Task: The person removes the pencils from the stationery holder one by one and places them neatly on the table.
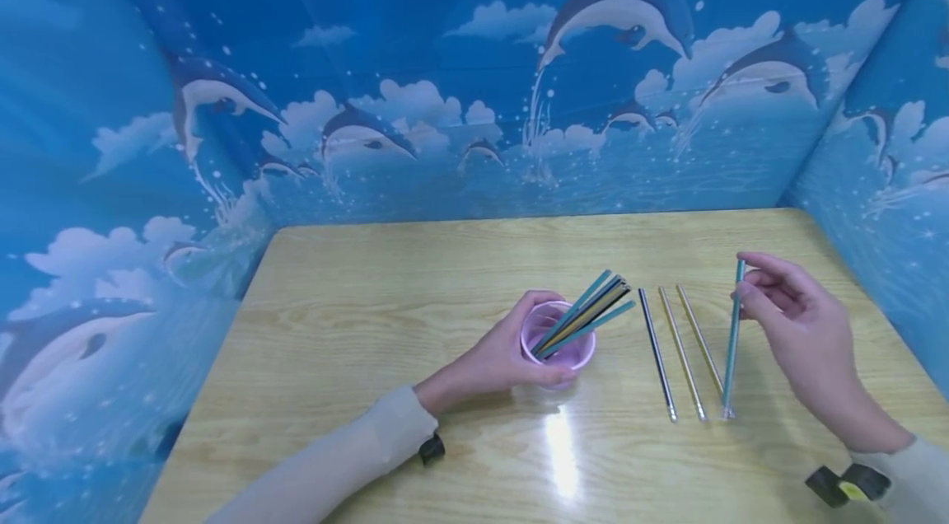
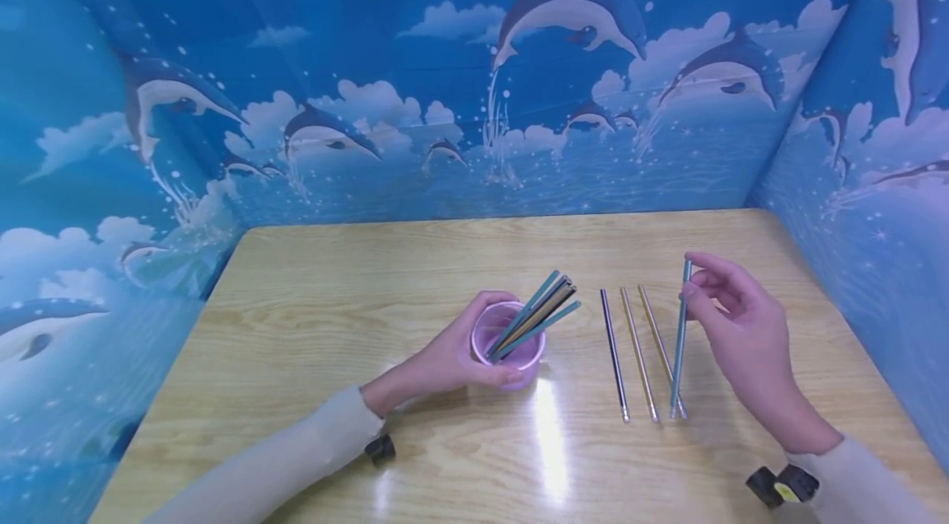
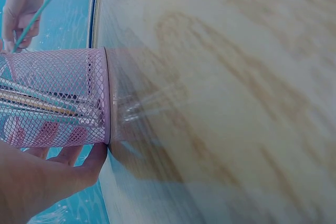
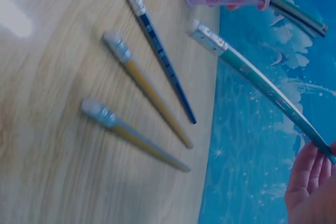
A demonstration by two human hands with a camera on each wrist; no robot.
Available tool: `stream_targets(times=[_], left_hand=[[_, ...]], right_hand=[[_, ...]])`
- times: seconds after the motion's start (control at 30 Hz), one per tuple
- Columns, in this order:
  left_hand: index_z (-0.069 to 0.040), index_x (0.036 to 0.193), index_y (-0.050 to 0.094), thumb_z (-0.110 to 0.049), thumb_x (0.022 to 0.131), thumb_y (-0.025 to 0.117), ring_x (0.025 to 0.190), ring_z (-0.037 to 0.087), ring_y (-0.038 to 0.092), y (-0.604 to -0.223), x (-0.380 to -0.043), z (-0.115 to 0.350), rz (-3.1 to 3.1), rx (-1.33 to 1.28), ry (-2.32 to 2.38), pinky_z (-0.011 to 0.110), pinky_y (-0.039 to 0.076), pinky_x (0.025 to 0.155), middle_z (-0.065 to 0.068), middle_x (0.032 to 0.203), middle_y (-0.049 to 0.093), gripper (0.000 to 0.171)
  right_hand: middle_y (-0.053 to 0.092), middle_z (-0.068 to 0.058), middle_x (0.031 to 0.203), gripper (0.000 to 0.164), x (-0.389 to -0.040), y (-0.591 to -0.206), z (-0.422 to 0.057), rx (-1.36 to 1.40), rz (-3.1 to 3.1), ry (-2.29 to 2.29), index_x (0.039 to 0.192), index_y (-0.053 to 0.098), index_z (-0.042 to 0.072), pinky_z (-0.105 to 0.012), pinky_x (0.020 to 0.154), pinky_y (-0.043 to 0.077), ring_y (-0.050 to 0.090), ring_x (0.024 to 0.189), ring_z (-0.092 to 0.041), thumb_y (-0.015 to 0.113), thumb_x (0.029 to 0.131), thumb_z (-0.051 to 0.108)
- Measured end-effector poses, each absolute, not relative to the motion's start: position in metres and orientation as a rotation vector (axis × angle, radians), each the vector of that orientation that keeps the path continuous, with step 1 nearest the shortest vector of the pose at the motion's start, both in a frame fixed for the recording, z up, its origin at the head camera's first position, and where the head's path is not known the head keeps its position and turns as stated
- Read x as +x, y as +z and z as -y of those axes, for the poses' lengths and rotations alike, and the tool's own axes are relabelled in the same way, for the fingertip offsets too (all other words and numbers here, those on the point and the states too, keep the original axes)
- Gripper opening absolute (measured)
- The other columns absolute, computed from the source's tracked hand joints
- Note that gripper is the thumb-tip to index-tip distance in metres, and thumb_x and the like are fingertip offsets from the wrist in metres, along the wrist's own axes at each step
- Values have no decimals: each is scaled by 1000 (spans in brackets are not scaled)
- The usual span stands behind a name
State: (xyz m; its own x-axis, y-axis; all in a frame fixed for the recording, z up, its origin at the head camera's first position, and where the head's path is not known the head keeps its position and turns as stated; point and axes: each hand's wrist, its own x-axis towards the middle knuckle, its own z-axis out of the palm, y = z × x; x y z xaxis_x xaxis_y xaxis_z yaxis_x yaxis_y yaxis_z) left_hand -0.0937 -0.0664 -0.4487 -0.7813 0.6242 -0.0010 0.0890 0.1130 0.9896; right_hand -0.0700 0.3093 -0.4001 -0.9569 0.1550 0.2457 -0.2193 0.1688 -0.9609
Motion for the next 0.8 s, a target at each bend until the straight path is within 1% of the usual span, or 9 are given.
stream_targets(times=[0.17,0.33,0.4,0.47,0.53,0.6,0.63,0.77,0.8], left_hand=[[-35,157,42,-17,83,98,138,11,55,-448,-94,66,-1979,685,1706,35,49,114,-10,149,58,94],[-34,157,42,-17,84,98,138,12,56,-449,-95,66,-1975,698,1704,36,49,114,-10,149,59,94],[-32,158,42,-18,84,97,138,12,56,-449,-95,66,-1978,702,1704,36,49,114,-10,149,59,94],[-28,159,42,-18,84,97,138,13,56,-450,-95,66,-1978,705,1705,36,49,114,-9,148,59,94],[-25,160,41,-17,84,97,138,13,56,-450,-94,66,-1977,706,1707,36,49,114,-9,149,59,96],[-24,160,41,-16,84,97,138,13,56,-450,-94,66,-1975,706,1712,36,49,114,-9,150,59,95],[-26,160,41,-16,84,97,138,12,55,-450,-94,66,-1976,706,1711,36,49,114,-10,150,58,95],[-32,157,42,-16,84,97,138,11,55,-449,-94,66,-1981,706,1709,36,49,114,-10,150,58,93],[-31,157,42,-16,84,97,138,12,55,-449,-94,65,-1981,706,1708,36,49,114,-10,150,58,93]], right_hand=[[69,7,107,32,-80,-408,-325,-14,2419,1686,139,71,15,-15,72,60,71,89,0,67,108,6],[71,12,100,28,-91,-419,-337,-48,2536,1677,128,75,25,-17,68,61,69,85,1,67,107,8],[72,10,100,27,-96,-423,-340,-48,2585,1677,129,75,22,-17,69,61,69,85,1,67,107,8],[73,10,100,26,-99,-427,-341,-46,2666,1626,134,73,12,-18,69,61,69,85,1,68,108,11],[73,8,101,34,-104,-431,-342,-33,2737,1572,139,67,-2,-21,69,62,69,85,0,67,108,13],[73,3,104,42,-108,-435,-342,-25,2807,1483,141,62,-10,-23,68,62,69,83,0,67,109,16],[74,0,104,44,-111,-436,-342,-15,2838,1430,141,61,-12,-23,67,62,68,81,0,67,109,16],[74,-19,109,40,-120,-442,-344,23,2928,1251,135,65,-12,-24,64,60,68,75,-3,67,108,17],[74,-22,109,40,-122,-443,-344,33,2951,1225,134,65,-13,-23,64,60,68,75,-5,66,108,18]])
